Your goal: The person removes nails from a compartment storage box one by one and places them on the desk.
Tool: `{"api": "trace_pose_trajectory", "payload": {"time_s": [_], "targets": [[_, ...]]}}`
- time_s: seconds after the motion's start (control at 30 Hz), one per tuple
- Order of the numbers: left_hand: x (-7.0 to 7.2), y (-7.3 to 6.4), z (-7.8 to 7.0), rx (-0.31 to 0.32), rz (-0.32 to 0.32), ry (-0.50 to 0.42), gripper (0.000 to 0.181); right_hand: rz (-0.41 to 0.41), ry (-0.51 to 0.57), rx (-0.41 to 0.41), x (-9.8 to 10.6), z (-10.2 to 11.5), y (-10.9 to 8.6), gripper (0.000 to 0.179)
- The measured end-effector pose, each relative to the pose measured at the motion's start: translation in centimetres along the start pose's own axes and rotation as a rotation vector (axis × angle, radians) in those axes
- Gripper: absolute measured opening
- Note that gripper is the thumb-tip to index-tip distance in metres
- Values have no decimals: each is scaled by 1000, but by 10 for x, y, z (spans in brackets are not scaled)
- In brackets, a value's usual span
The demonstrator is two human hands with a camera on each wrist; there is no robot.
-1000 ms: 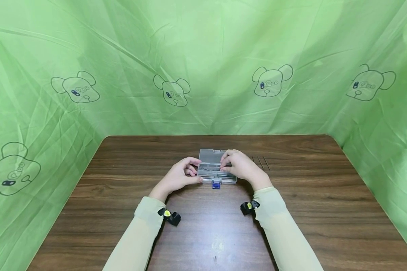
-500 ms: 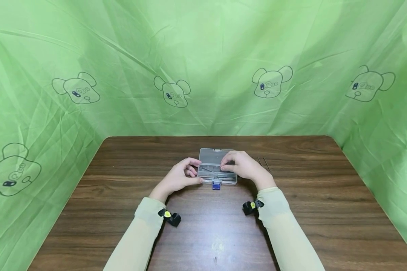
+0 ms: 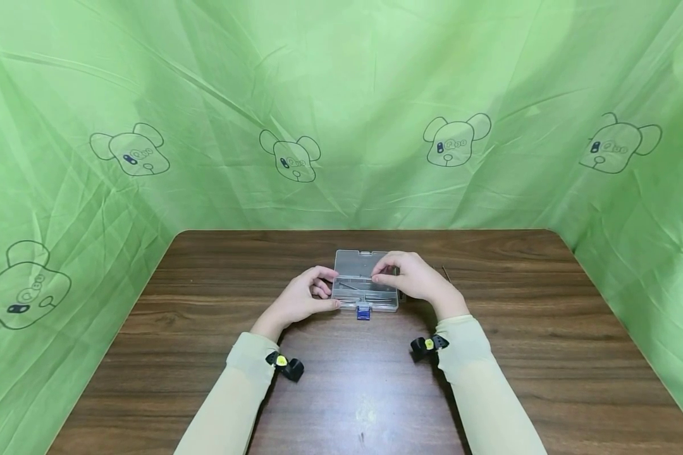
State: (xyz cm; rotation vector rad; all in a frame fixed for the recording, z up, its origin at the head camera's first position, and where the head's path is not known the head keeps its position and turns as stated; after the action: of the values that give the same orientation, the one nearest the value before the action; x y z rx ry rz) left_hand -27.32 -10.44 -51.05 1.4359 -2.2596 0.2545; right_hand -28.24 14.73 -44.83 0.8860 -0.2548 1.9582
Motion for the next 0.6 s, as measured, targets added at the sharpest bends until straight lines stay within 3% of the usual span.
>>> {"api": "trace_pose_trajectory", "payload": {"time_s": [0.33, 0.6], "targets": [[1, -1, -3, -3, 6, 1, 63, 6, 39, -37, 5, -6, -4, 4], [0, 0, -1, -21, 11, 2, 63, -61, 34, -55, 30, -3, -15, 5]]}}
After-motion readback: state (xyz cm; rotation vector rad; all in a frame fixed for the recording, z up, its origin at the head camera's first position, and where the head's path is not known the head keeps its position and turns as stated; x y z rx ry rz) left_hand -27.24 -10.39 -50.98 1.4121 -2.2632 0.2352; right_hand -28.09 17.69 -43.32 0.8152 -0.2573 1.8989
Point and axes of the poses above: each hand's wrist, its own y-axis towards the middle knuckle, its own x-axis out of the back of the hand, z = x × y, the point moved 6 cm from there along y, towards the middle knuckle, and after that the axes turned 4 degrees about y, right-handed, at the moved point
